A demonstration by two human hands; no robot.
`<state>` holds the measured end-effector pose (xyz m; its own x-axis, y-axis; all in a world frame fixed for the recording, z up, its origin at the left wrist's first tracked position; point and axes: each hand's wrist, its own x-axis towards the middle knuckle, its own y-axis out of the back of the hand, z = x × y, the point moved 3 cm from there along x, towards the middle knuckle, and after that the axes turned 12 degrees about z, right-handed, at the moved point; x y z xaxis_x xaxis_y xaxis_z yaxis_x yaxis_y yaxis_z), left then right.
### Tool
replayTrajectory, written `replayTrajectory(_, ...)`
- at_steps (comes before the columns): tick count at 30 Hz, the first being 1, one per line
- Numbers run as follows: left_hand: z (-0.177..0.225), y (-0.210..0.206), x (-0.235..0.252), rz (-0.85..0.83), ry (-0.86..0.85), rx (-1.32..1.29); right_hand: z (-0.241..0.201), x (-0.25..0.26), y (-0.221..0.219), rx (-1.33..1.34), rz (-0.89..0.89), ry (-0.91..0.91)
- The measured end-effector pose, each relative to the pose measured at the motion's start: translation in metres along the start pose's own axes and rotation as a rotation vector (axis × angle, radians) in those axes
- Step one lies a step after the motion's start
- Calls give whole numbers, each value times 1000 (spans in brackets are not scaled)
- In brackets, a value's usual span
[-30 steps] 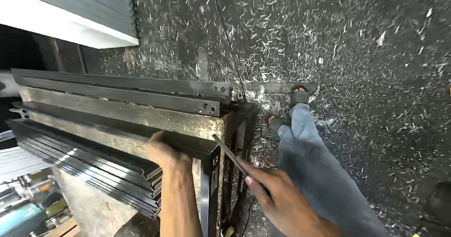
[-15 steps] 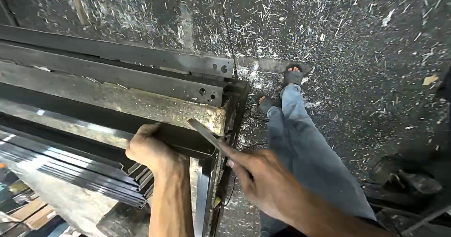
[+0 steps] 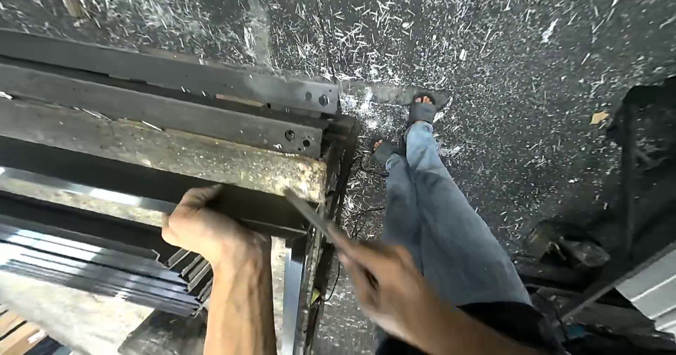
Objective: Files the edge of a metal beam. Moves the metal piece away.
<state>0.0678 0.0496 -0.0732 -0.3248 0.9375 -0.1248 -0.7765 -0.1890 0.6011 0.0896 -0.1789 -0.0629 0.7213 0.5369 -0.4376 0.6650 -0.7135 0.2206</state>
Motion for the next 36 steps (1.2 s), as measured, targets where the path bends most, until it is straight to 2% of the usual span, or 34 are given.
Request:
replayTrajectory(2, 2, 2, 1, 12, -5, 9, -2, 0, -14, 32, 25, -46)
replayTrajectory(5, 2, -2, 1, -5, -21, 11, -9, -35, -5, 129, 50, -90)
replayTrajectory(9, -3, 1, 1, -16, -8, -17, 6, -5, -33, 111, 148, -22)
replayTrajectory(14, -1, -4, -1, -33, -22, -16, 2, -44, -27, 213, 187, -51)
replayTrajectory(16, -4, -3, 1, -47, -19, -36, 9, -19, -37, 191, 210, -31)
replayTrajectory(18, -3, 2, 1, -35, -21, -34, 9, -4, -44, 189, 179, -52)
replayTrajectory(22, 0, -5, -1, -53, -51, -25, 13, -46, -26, 221, 183, -21)
replayTrajectory(26, -4, 4, 0, -42, -39, -41, 10, 1, -26, 114, 64, -49)
replayTrajectory(31, -4, 0, 1, -45, -31, -61, -2, -40, 4, 98, 61, -15)
replayTrajectory(36, -3, 4, 2, -40, -32, -68, -17, -14, -8, -68, 50, 22)
